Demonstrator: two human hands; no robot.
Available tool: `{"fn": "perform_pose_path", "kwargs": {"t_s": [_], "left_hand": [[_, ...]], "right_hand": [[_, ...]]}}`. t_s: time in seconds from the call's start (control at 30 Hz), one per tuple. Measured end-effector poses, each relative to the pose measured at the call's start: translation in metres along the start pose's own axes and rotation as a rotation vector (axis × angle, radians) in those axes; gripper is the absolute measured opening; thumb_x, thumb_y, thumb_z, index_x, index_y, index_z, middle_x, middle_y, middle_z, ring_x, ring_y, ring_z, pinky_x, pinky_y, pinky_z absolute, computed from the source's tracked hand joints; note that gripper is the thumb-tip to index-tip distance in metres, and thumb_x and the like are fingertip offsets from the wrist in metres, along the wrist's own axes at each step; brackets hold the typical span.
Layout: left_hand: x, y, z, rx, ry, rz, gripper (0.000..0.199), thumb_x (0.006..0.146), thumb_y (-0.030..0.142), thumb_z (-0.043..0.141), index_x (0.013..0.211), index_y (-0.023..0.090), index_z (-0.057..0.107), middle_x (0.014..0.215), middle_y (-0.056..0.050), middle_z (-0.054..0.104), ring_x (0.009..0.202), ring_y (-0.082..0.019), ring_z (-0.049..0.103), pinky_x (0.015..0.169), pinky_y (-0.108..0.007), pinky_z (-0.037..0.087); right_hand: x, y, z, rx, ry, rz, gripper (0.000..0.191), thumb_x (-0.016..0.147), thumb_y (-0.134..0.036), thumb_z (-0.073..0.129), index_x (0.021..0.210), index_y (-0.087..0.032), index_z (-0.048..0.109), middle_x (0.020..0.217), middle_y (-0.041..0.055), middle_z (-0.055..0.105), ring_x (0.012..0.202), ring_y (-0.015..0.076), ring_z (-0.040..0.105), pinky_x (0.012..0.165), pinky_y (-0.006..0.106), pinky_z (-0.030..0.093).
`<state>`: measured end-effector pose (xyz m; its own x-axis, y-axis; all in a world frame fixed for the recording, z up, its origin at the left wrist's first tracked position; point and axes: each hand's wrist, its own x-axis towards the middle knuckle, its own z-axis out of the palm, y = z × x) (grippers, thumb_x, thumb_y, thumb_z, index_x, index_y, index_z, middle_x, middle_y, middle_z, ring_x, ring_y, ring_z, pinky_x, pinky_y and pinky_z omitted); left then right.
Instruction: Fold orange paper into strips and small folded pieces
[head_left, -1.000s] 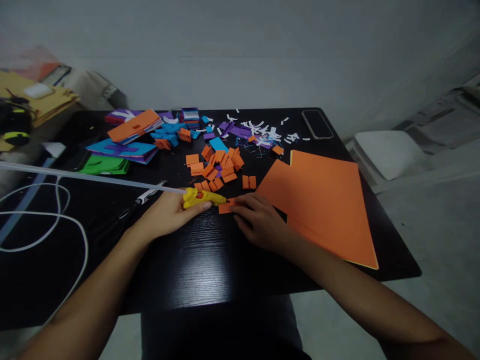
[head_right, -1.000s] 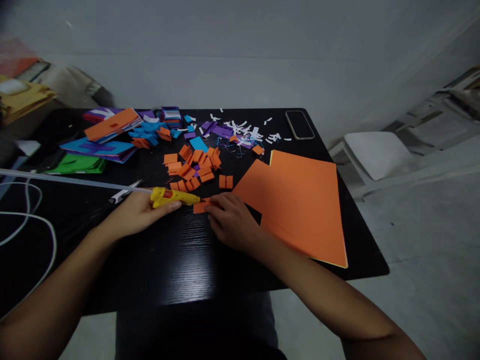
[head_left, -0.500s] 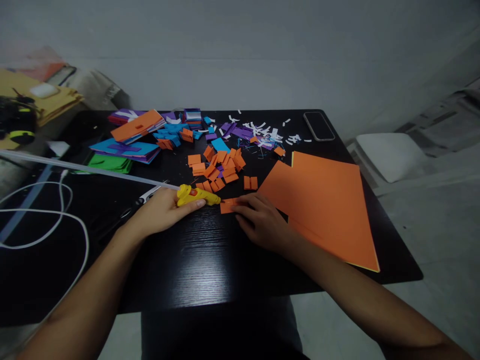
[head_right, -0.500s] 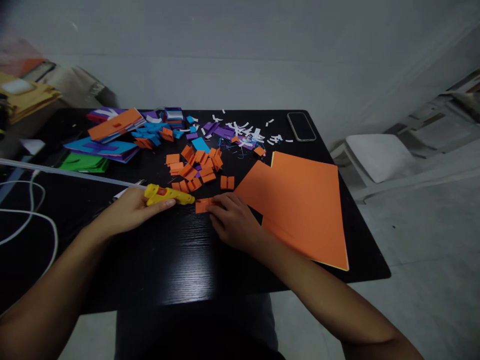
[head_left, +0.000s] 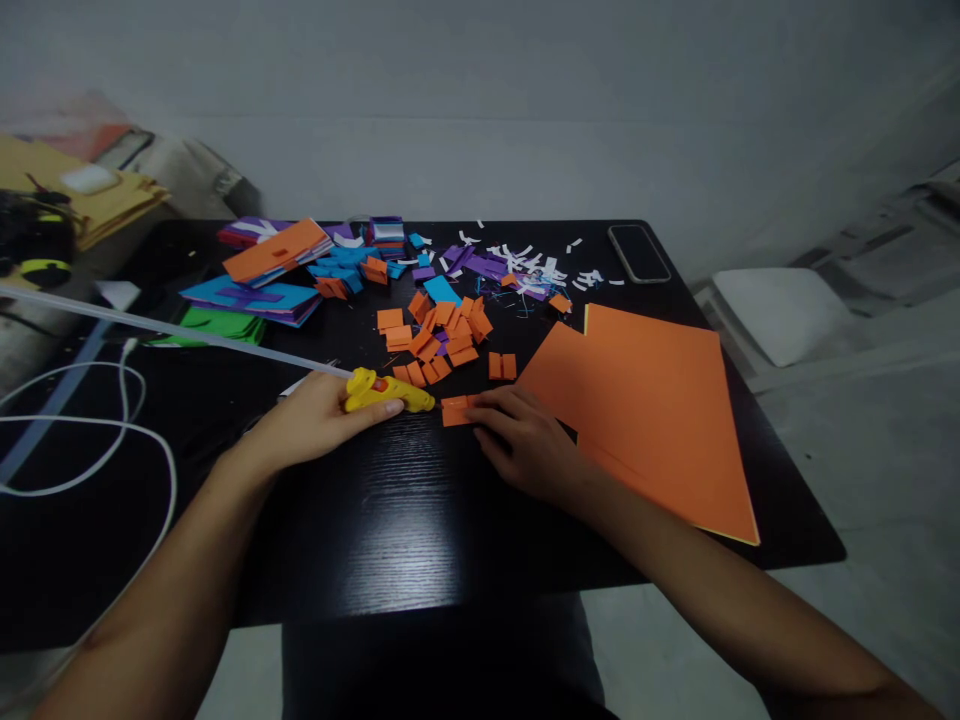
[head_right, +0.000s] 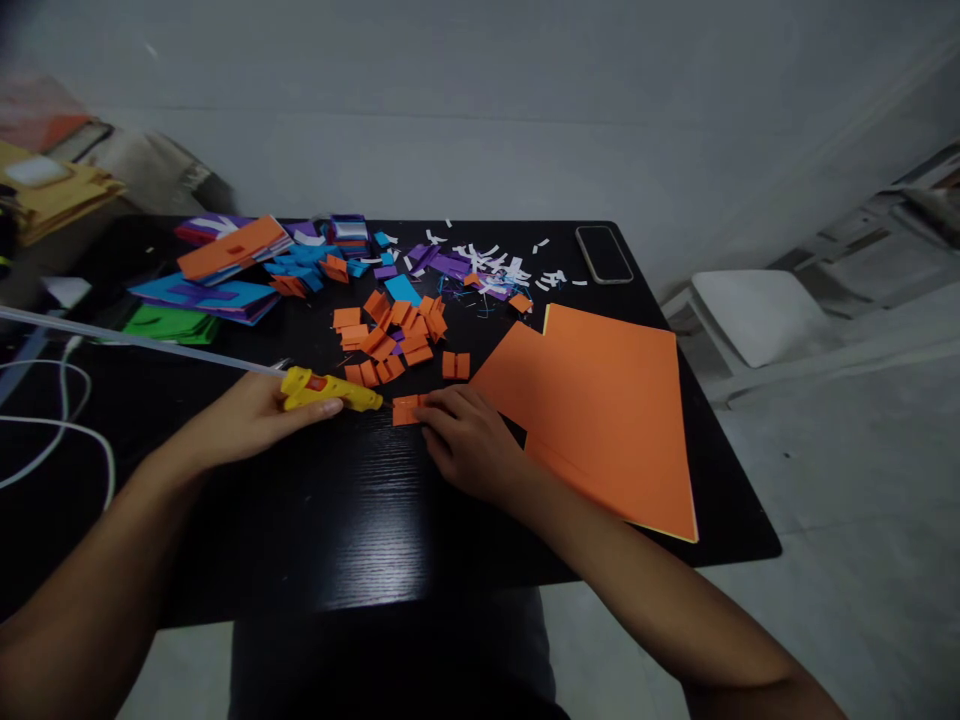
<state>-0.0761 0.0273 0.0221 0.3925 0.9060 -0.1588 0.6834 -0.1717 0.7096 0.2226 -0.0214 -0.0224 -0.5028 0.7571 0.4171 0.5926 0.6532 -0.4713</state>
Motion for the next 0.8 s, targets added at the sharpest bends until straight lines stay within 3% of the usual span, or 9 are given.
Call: {"fn": "perform_pose_path", "kwargs": {"t_s": [0.33,0.57,0.8], "left_hand": [[-0.004,0.002,0.004,-0.082,-0.066,-0.010,0.042,0.088,0.057,0.070,0.113,0.026,0.081,0.099,-0.002,0.082,0.080,-0.022,0.074,0.070,-0.028,0.060],[-0.001,0.014,0.019,-0.141,-0.135,0.086,0.039,0.095,0.048,0.066,0.124,0.025,0.076,0.116,-0.004,0.081,0.097,-0.023,0.076,0.084,-0.029,0.060],[0.001,0.017,0.021,-0.123,-0.157,0.115,0.039,0.096,0.050,0.064,0.123,0.023,0.076,0.116,-0.004,0.080,0.098,-0.023,0.075,0.086,-0.031,0.060]], "right_hand": [[0.002,0.000,-0.002,0.028,-0.018,0.004,0.019,0.099,-0.014,0.058,0.110,-0.017,0.073,0.118,0.0139,0.073,0.111,0.0279,0.065,0.097,0.049,0.058],[0.001,0.002,-0.003,0.067,-0.004,0.007,0.022,0.099,-0.013,0.057,0.113,-0.016,0.074,0.119,0.0145,0.075,0.112,0.0272,0.067,0.099,0.049,0.059],[0.002,0.002,-0.003,0.073,-0.001,0.007,0.024,0.099,-0.012,0.058,0.115,-0.017,0.074,0.118,0.0131,0.076,0.112,0.0265,0.068,0.099,0.048,0.060]]}}
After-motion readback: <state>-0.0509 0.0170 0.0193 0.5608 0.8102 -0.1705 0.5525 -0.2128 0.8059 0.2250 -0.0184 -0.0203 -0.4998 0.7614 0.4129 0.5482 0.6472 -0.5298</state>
